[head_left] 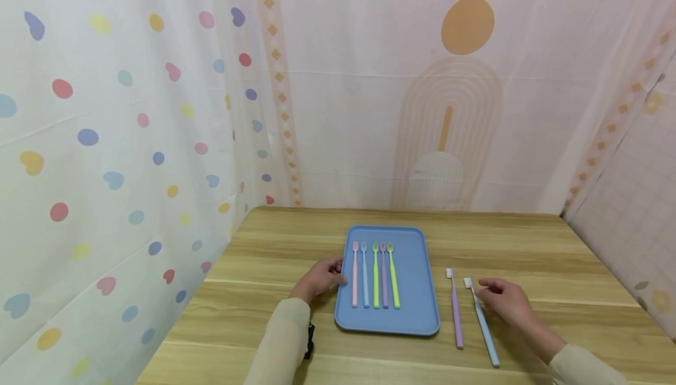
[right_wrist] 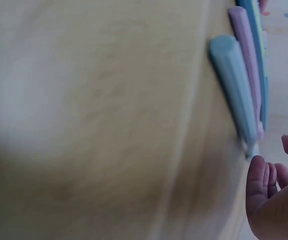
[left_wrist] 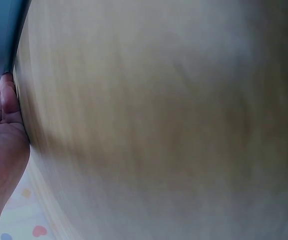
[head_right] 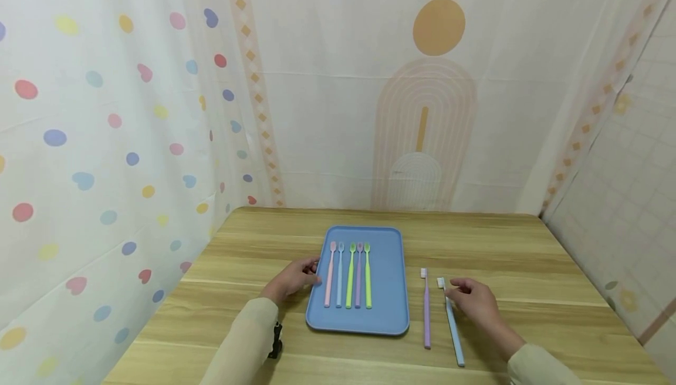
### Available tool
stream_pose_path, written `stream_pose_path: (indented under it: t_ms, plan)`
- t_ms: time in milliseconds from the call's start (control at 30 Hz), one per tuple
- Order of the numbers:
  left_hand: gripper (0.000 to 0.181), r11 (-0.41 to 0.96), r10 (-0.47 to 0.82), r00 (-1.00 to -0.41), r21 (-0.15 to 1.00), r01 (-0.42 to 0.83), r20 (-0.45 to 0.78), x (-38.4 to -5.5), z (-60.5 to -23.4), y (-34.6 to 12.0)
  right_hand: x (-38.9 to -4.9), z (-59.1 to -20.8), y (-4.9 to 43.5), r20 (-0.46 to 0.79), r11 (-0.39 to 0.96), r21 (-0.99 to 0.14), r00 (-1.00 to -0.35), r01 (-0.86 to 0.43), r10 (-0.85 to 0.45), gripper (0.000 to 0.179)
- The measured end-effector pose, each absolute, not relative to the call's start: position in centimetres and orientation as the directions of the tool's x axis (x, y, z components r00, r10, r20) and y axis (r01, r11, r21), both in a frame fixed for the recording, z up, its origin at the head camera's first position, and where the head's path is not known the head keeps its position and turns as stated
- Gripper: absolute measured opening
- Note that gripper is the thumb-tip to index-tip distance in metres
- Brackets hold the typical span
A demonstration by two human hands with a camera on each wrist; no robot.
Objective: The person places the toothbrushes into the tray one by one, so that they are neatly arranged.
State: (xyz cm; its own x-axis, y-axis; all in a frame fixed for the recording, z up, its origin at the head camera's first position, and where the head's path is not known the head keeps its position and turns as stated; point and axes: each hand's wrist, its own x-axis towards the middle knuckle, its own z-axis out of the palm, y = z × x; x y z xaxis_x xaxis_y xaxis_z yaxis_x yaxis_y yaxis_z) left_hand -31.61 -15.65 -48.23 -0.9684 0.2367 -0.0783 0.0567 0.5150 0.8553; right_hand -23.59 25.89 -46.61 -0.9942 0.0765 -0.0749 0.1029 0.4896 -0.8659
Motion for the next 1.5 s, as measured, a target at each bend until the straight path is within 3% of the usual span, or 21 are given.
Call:
stream_pose_path:
  t_ms: [667,1500]
  plan:
    - [0.060,0.515,0.226,-0.969,0.856,0.033,-0.099,-31.7,-48.4,-16.0,-22.0,-47.7,26.4,-0.099,0.563,-0.821,-0.995,0.091,0.016,0.046]
    - [0.059,0.528,0.229,-0.969,0.848,0.048,-0.087,-31.6,-48.3,-15.7,-22.6,-47.5,25.6,-0.064,0.605,-0.792,-0.997,0.083,0.052,0.037]
